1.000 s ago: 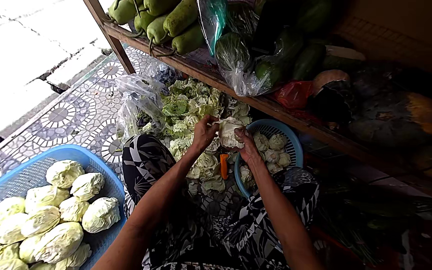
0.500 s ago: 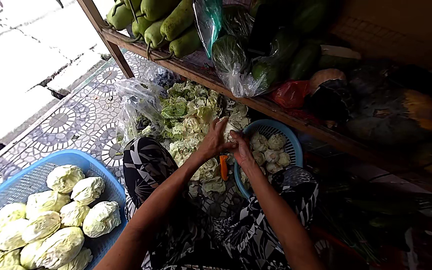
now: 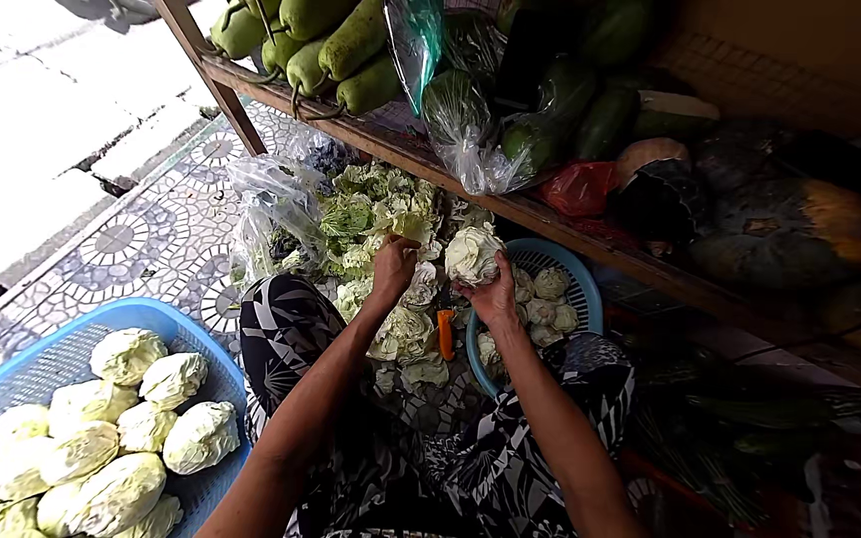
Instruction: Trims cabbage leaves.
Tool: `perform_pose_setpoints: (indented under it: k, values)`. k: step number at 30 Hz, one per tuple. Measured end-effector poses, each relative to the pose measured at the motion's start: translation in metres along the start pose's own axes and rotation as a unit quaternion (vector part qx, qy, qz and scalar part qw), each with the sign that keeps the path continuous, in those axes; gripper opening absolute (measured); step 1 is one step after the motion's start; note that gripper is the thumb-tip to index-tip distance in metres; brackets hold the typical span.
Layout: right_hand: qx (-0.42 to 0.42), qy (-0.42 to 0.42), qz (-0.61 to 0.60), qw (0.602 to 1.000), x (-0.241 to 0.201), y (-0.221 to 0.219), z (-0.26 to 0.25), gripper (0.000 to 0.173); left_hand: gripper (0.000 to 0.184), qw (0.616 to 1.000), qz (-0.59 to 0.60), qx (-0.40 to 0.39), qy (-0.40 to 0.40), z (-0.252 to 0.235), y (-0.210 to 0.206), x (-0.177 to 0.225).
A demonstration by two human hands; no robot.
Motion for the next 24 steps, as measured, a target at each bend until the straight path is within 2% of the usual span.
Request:
perform_pose_setpoints:
  k: [4, 6, 9, 11, 14, 20, 22, 24]
  values:
    - [-0.063, 0.019, 0.033, 0.997, 0.006, -0.011, 0.0, 0.04, 0.078, 0.983, 0.112, -0.13, 0.064, 0.01, -0.027, 0.006]
    - [-0.083, 0.026, 0.065, 0.994, 0.01, -0.02, 0.004, 0.041, 0.092, 0.979, 0.15, -0.13, 0.044, 0.011, -0.034, 0.01]
    - [-0.054, 0.038, 0.084, 0.994, 0.007, -0.02, 0.004, 0.056, 0.082, 0.987, 0.123, -0.106, -0.019, 0.01, -0.032, 0.018]
    - [-0.008, 0.04, 0.069, 0.997, 0.006, -0.011, -0.001, 0.054, 0.068, 0.985, 0.119, -0.123, -0.035, 0.01, -0.035, 0.021]
    - [0.014, 0.043, 0.06, 0.997, 0.005, -0.005, -0.001, 0.055, 0.046, 0.984, 0.12, -0.122, -0.055, 0.011, -0.038, 0.022]
    - [-0.003, 0.091, 0.067, 0.994, -0.009, -0.004, -0.001, 0.057, 0.041, 0.979, 0.111, -0.108, -0.129, 0.01, -0.034, 0.029]
    - [-0.008, 0.104, 0.094, 0.99, -0.015, -0.004, -0.003, 0.058, 0.031, 0.979, 0.13, -0.097, -0.12, 0.009, -0.029, 0.029]
    - [-0.001, 0.114, 0.105, 0.988, -0.019, -0.003, -0.003, 0.054, 0.021, 0.98, 0.168, -0.079, -0.067, 0.008, -0.023, 0.021]
Point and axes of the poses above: each hand's wrist, its own z-axis away from the middle knuckle, its own y-axis out of the back of the hand, x = y × z, the point moved 8 cm from there along -z, towards the middle knuckle, and after that the axes turned 1 degree about x, right-handed, at the moved point
